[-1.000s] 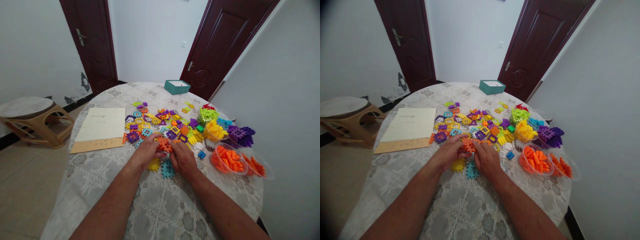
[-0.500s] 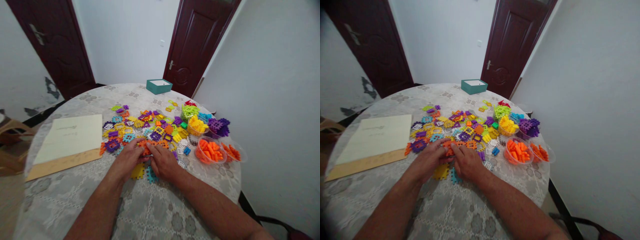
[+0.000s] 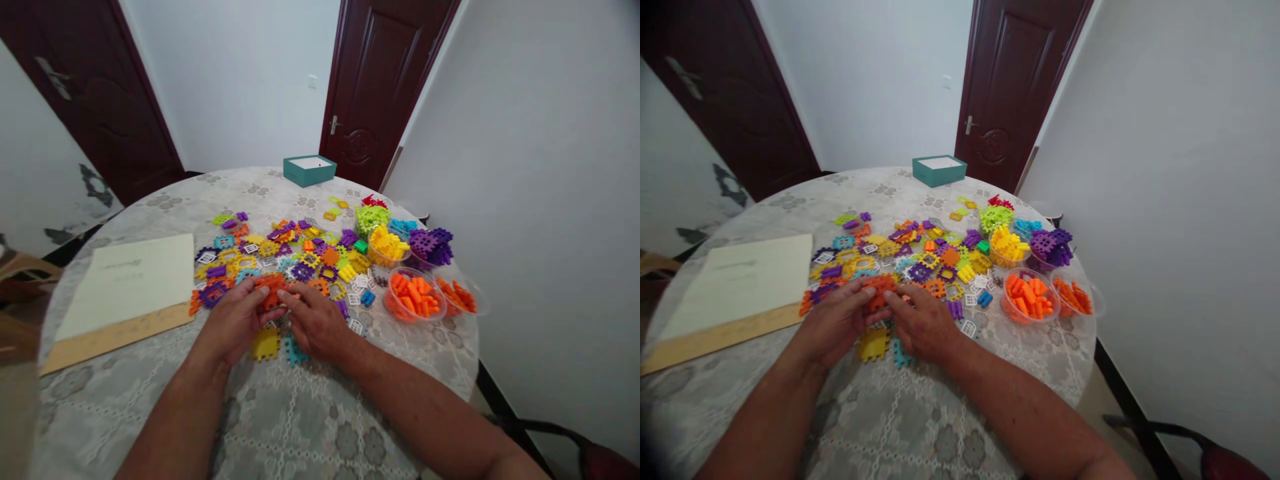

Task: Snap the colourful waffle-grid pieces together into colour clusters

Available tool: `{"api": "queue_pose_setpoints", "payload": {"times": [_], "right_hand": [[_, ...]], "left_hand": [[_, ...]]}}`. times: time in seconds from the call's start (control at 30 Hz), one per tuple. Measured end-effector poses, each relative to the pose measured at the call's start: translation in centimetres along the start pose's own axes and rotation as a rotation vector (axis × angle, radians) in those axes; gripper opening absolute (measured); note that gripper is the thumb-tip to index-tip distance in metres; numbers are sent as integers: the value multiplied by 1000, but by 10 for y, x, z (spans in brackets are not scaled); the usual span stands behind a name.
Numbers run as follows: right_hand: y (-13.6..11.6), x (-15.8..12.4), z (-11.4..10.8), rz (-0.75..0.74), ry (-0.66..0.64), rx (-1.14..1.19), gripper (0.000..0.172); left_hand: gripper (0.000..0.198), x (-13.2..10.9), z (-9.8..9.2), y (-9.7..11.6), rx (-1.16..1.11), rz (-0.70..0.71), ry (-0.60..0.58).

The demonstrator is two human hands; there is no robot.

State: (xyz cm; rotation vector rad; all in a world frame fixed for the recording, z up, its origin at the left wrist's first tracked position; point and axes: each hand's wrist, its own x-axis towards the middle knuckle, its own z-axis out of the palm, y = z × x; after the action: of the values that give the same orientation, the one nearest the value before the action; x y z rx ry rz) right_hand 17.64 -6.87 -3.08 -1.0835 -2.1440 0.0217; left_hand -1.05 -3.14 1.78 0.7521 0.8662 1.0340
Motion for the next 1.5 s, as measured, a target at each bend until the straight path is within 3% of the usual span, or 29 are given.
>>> {"api": "queue_pose_setpoints", "payload": {"times": [0.17,0.43,0.67,0.87,1.27,1.5], "right_hand": [[2,0,-5,64,62,41,52],[3,-4,-5,3,57,15,39],[3,-7,-6,-103,-76,45,29],[2,-7,-8,-173,-133,84,25],[3,-8,-6,-89,-53,43,28],[2,-10,1,-9,29,92,39]], "left_hand": [[26,2,-5,1,-70,41,59],[33,2,-7,1,-76,33,40],[34,3,-24,21,-171,203,264],[34,4,-35,29,-219,303,349],[35,-1,-31,22,-166,180,172],[34,-6,-27,18,-44,119,49]]}}
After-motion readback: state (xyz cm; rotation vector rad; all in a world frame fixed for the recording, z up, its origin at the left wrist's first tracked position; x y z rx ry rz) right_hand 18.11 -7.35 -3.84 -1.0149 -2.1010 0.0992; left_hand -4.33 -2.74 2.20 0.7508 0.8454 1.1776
